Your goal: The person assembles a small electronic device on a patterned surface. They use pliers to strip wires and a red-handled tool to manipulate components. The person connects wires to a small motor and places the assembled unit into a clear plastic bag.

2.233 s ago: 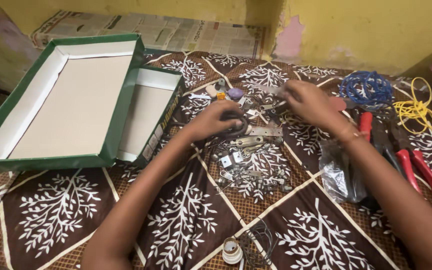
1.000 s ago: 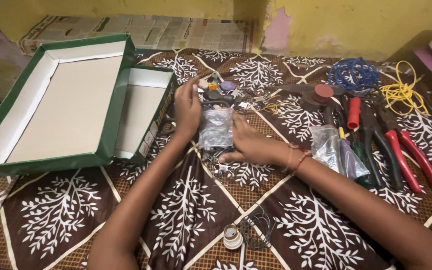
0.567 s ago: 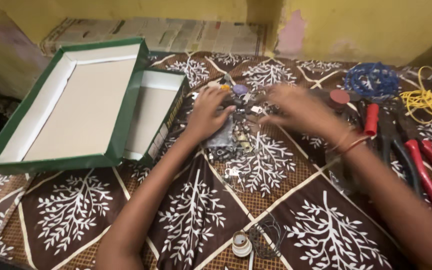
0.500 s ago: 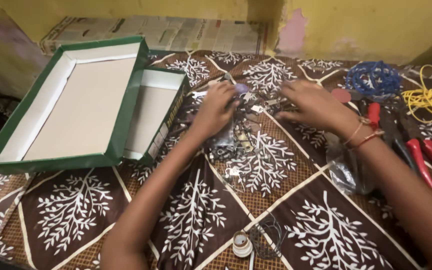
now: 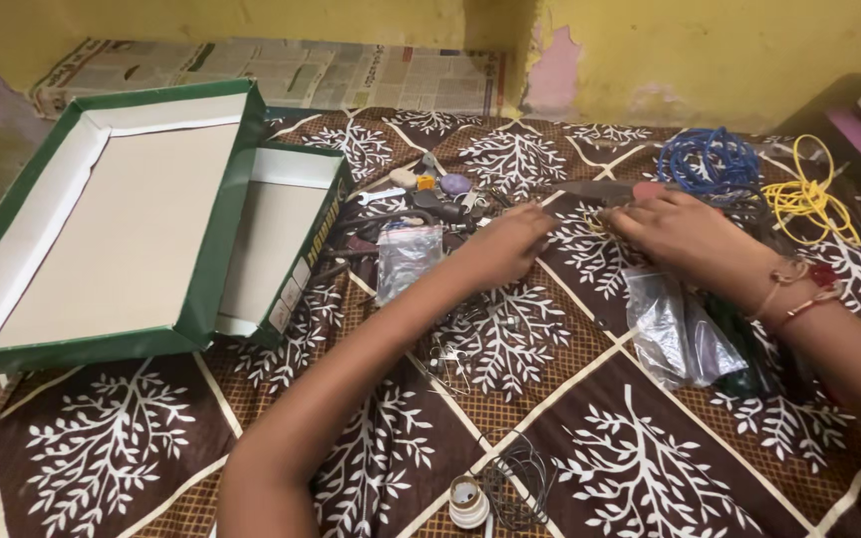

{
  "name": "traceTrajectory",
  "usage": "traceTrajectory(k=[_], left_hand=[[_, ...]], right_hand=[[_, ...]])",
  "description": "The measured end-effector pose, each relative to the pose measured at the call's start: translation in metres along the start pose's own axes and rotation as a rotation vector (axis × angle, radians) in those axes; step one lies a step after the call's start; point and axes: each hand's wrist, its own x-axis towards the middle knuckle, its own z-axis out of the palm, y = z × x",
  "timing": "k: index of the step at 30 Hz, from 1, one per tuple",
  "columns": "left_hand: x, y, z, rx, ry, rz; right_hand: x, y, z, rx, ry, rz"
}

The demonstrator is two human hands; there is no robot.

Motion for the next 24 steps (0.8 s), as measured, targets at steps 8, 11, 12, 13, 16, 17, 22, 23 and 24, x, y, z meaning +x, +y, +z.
traceTrajectory(k=[8,11,12,13,16,17,22,23,24], left_hand=[[0.0,-0.016,0.029,0.201,-0.094,-0.022],[-0.009,-0.009,0.022,0.258,-0.045,-0.031],[-0.013,-0.008,0.019,0.248,-0.066,-0.04],[-0.014,-0.009,0.013,0.243,-0.086,-0.048],[-0.026,-0.013,0.0,0.23,-0.043,0.005],[-0.03,-0.014,-0.002,0.224,-0.012,0.038],[-0.045,-0.011,-0.015,0.21,0.03,0.082],[-0.048,-0.007,-0.019,0.19,0.026,0.078],[-0.049,-0.004,-0.023,0.215,0.03,0.067]], right_hand=[[-0.014,-0.028,-0.004,0.045,0.196,0.033],[-0.029,-0.052,-0.013,0.185,0.32,-0.045],[-0.037,-0.061,-0.014,0.211,0.197,-0.044],[-0.044,-0.07,-0.016,0.231,0.079,-0.042],[-0.061,-0.098,-0.021,0.287,0.057,-0.103],[-0.063,-0.103,-0.023,0.306,0.103,-0.132],[-0.053,-0.105,-0.035,0.471,-0.236,0.141],[-0.049,-0.103,-0.035,0.479,-0.25,0.166],[-0.045,-0.103,-0.033,0.532,-0.145,0.117]])
